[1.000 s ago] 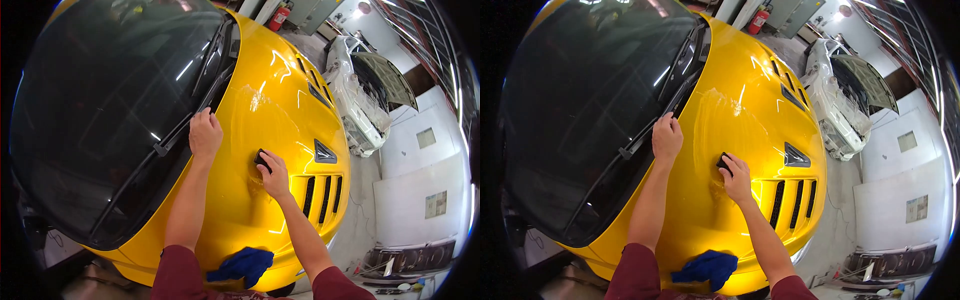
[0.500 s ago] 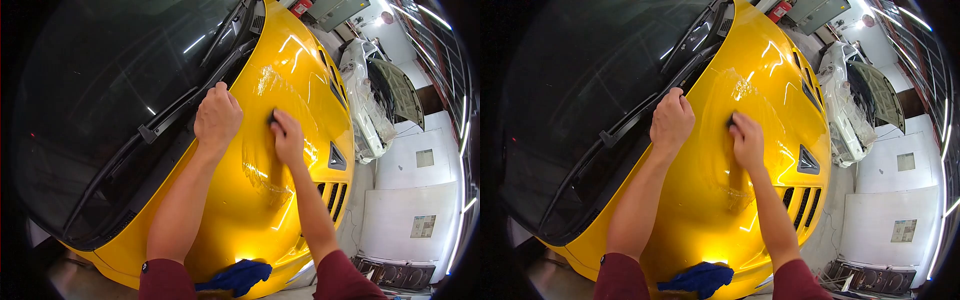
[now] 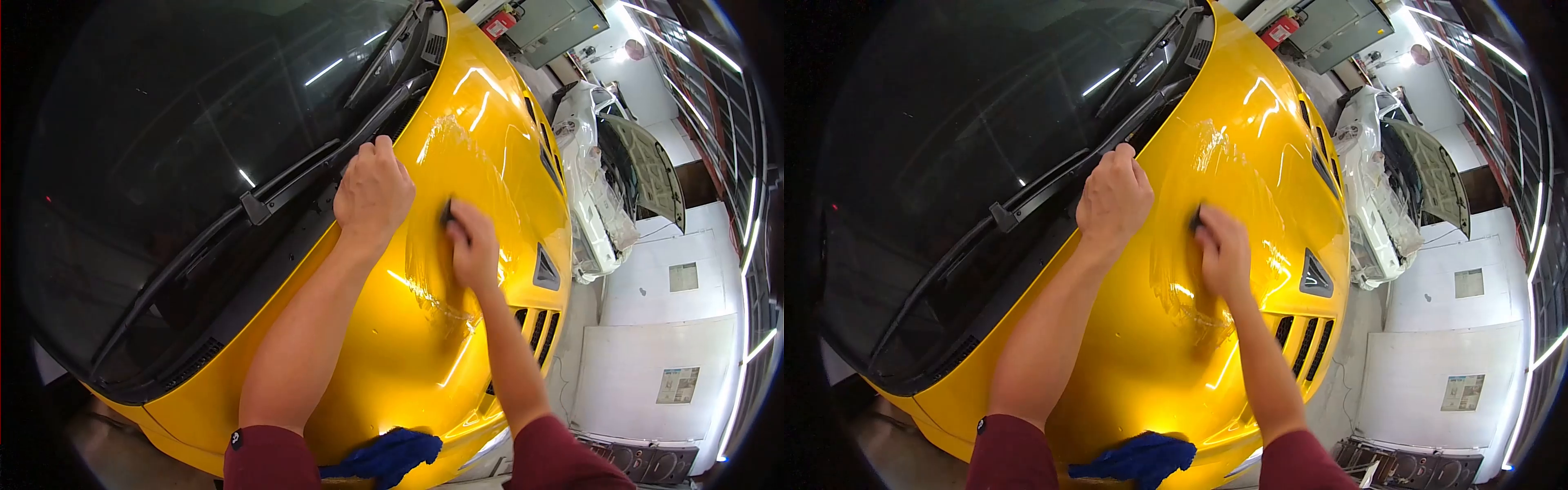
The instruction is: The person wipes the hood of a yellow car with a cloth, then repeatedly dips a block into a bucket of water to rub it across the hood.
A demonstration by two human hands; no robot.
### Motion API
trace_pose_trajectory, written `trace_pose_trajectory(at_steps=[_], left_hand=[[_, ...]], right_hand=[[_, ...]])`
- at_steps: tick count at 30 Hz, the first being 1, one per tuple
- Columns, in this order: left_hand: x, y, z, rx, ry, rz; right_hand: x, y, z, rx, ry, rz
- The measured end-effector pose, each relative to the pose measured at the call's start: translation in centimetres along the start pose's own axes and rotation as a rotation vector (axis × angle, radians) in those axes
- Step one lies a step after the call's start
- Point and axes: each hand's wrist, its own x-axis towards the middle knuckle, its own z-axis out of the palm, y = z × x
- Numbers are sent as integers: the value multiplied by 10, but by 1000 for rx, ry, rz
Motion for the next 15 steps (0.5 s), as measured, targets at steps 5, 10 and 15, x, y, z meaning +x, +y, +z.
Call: trace_pose_trajectory(at_steps=[5, 10, 15], left_hand=[[-1, -1, 2, 4, 0, 11], [-2, -3, 2, -3, 6, 12], [0, -3, 3, 6, 17, 15]], right_hand=[[-7, 3, -8, 21, -39, -1], [114, 55, 35, 37, 10, 70], [13, -3, 2, 7, -42, -28]])
